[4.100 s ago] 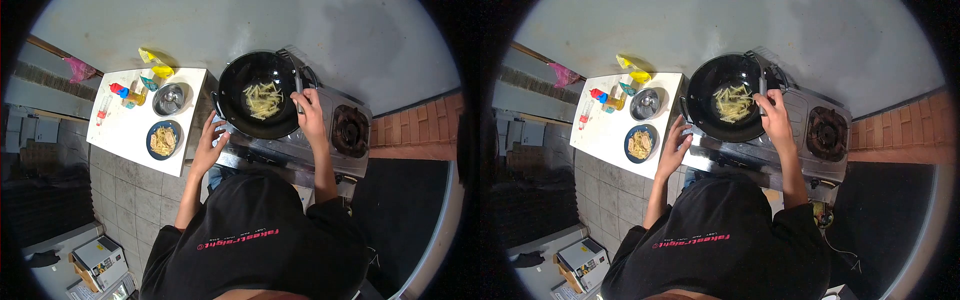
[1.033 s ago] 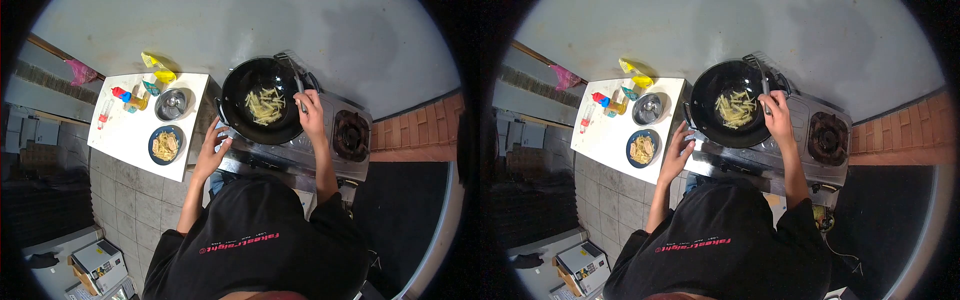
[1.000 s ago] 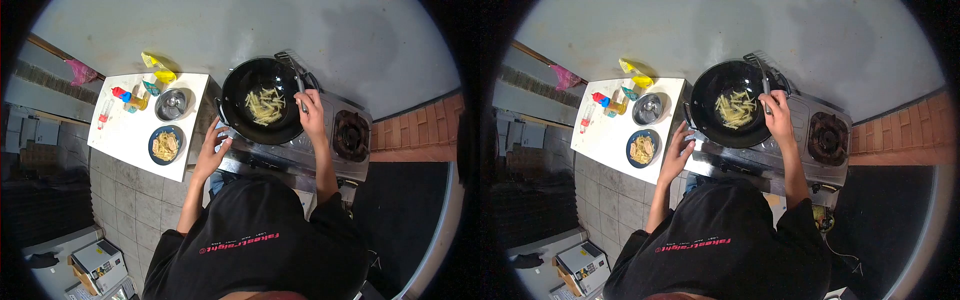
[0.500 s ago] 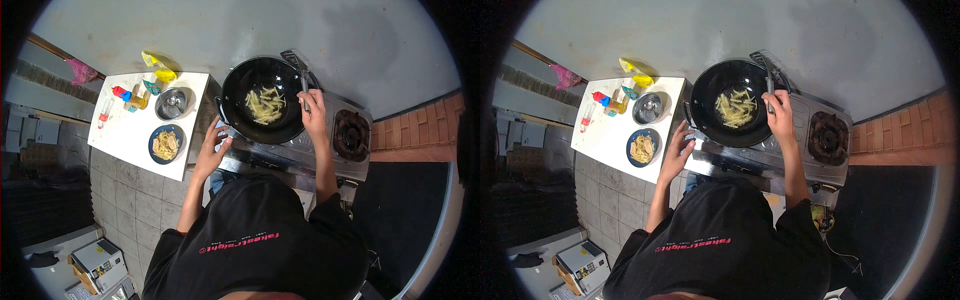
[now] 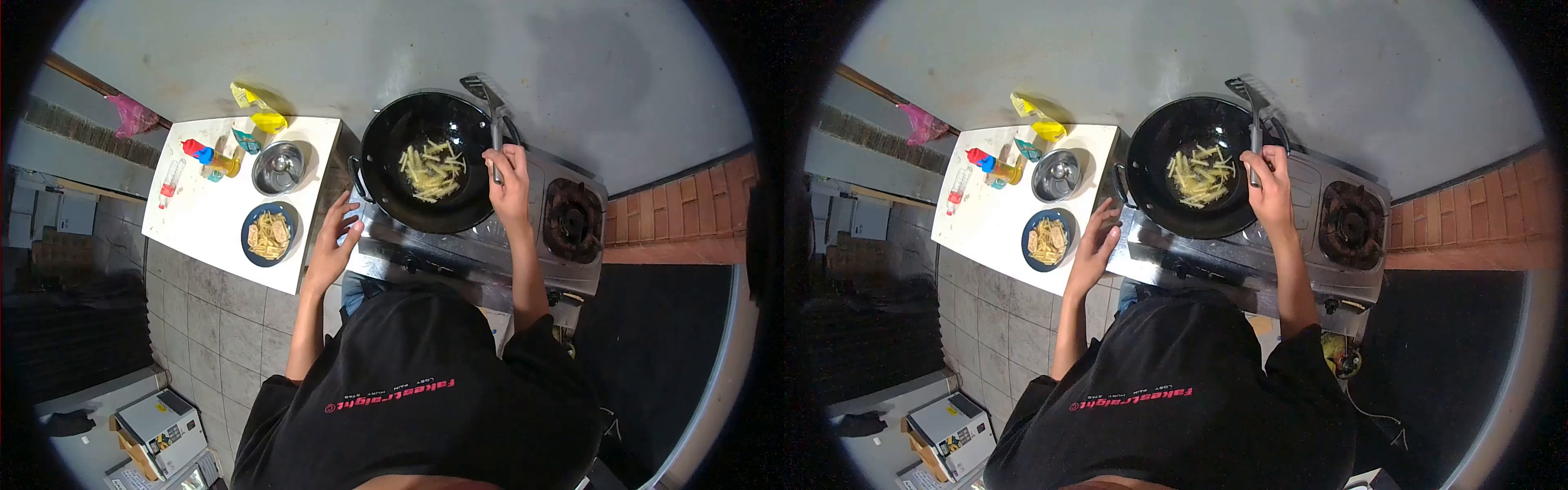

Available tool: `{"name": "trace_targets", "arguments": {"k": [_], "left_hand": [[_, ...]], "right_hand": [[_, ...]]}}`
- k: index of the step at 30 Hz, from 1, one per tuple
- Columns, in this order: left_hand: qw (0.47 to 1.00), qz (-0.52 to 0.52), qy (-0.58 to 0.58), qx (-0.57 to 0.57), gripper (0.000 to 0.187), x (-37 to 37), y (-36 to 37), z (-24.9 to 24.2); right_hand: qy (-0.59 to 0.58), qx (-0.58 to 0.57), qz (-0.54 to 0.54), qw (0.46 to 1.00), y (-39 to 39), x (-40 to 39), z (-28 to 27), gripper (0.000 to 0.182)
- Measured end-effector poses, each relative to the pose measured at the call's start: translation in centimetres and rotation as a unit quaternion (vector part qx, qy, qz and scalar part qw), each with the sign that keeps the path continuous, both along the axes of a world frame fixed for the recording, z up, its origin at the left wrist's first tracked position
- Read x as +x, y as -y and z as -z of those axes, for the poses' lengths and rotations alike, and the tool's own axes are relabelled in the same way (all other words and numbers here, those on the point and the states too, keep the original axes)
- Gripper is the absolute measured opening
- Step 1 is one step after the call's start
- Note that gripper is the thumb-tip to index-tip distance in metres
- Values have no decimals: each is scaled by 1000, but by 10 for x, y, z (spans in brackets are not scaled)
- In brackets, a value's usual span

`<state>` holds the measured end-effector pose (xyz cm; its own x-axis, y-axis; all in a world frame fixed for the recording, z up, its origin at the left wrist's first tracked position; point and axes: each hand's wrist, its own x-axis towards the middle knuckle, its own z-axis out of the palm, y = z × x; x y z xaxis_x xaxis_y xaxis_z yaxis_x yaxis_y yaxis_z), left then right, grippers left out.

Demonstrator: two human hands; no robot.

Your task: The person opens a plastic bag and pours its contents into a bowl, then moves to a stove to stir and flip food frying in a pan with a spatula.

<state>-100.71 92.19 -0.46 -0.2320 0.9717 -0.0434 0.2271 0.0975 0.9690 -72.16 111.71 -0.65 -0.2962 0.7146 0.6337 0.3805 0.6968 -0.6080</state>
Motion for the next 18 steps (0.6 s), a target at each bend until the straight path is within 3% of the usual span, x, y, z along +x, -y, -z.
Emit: {"name": "trace_targets", "arguments": {"k": [18], "left_hand": [[999,-28,-14,32,36,4,9,7]], "right_hand": [[-7,-23,-14,1000,5,-4,7,11]]}}
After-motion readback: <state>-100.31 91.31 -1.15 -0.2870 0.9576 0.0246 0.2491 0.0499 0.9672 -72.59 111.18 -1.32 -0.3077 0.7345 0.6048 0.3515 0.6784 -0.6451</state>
